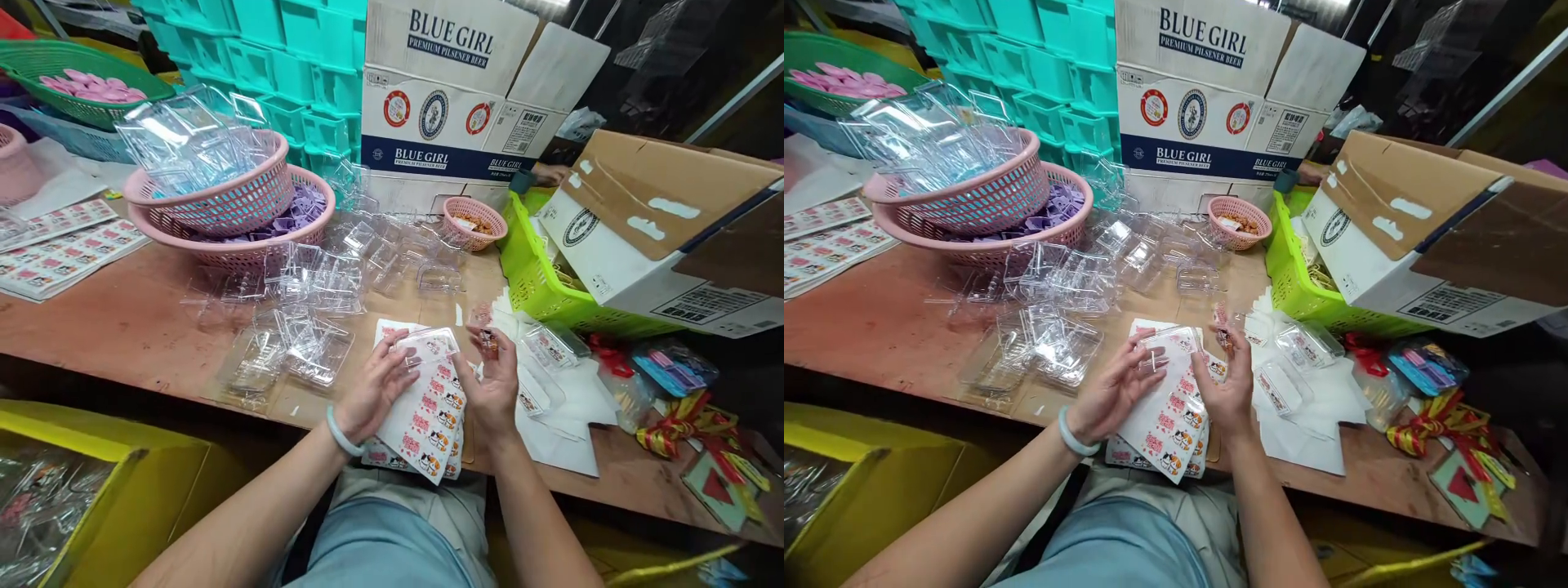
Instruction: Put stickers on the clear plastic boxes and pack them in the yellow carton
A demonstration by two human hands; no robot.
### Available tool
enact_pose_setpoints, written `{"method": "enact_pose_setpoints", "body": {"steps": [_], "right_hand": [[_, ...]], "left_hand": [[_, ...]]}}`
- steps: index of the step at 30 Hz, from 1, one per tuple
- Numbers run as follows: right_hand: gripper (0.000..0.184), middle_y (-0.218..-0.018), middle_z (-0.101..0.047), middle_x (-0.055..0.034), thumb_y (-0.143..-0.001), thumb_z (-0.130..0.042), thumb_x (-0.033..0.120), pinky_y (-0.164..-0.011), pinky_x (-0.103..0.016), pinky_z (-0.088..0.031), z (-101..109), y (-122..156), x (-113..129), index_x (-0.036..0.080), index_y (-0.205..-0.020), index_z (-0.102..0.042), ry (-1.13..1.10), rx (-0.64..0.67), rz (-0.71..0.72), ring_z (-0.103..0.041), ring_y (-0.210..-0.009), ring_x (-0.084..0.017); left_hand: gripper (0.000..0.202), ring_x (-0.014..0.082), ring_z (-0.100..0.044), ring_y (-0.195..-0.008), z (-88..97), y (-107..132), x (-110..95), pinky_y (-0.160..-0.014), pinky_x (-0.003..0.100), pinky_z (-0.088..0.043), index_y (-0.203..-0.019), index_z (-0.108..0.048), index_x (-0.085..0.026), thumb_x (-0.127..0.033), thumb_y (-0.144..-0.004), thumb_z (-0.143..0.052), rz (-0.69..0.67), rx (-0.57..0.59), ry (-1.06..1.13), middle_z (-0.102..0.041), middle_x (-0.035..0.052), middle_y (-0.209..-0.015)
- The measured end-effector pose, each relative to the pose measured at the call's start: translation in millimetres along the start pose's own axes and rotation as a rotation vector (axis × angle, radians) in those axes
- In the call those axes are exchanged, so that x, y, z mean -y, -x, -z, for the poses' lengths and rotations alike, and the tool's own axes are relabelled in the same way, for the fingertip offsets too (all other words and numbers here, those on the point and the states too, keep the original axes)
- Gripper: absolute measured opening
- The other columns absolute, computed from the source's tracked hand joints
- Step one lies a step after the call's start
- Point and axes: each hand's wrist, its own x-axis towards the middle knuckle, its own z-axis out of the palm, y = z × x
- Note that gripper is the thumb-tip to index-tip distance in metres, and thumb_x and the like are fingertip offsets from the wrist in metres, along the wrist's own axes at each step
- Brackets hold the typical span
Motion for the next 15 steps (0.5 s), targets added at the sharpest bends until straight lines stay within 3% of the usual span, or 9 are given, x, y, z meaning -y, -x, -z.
{"method": "enact_pose_setpoints", "body": {"steps": [2, 4, 8, 15], "right_hand": [[0.028, -0.115, -0.059, -0.0071, -0.084, -0.064, 0.032, -0.094, -0.037, -0.047, 8, 6, 15, 0.023, -0.110, -0.058, -0.125, 0.065, -0.156, -0.058, -0.108, -0.020], [0.016, -0.096, -0.064, -0.0036, -0.087, -0.061, 0.036, -0.081, -0.031, -0.050, 11, 9, 29, 0.022, -0.094, -0.065, -0.206, 0.117, -0.299, -0.061, -0.089, -0.017], [0.020, -0.065, -0.062, 0.0010, -0.083, -0.066, 0.039, -0.062, -0.025, -0.046, 4, 9, 46, 0.020, -0.077, -0.065, -0.180, 0.326, -0.512, -0.055, -0.062, -0.012], [0.034, -0.053, -0.056, 0.0027, -0.076, -0.070, 0.050, -0.053, -0.024, -0.040, 9, -4, 52, 0.018, -0.072, -0.062, -0.162, 0.524, -0.711, -0.048, -0.051, -0.010]], "left_hand": [[0.045, 0.0142, -0.056, -0.104, 10.1, 6, -2, -0.091, 0.027, -0.043, -0.119, -0.060, -0.027, -0.026, -0.076, -0.073, -0.018, -0.057, -0.123, -0.058, 0.0035, -0.113], [0.046, 0.0140, -0.055, -0.103, 17.7, 9, -1, -0.091, 0.027, -0.042, -0.119, -0.062, -0.026, -0.028, -0.074, -0.075, -0.007, -0.084, -0.195, -0.058, 0.0033, -0.112], [0.045, 0.0160, -0.054, -0.102, 24.2, 8, 5, -0.090, 0.030, -0.042, -0.119, -0.064, -0.024, -0.041, -0.078, -0.071, 0.028, -0.064, -0.216, -0.061, 0.0061, -0.112], [0.054, 0.0163, -0.056, -0.097, 26.0, 2, 4, -0.083, 0.029, -0.043, -0.121, -0.063, -0.021, -0.048, -0.075, -0.072, 0.068, -0.048, -0.263, -0.064, 0.0068, -0.102]]}}
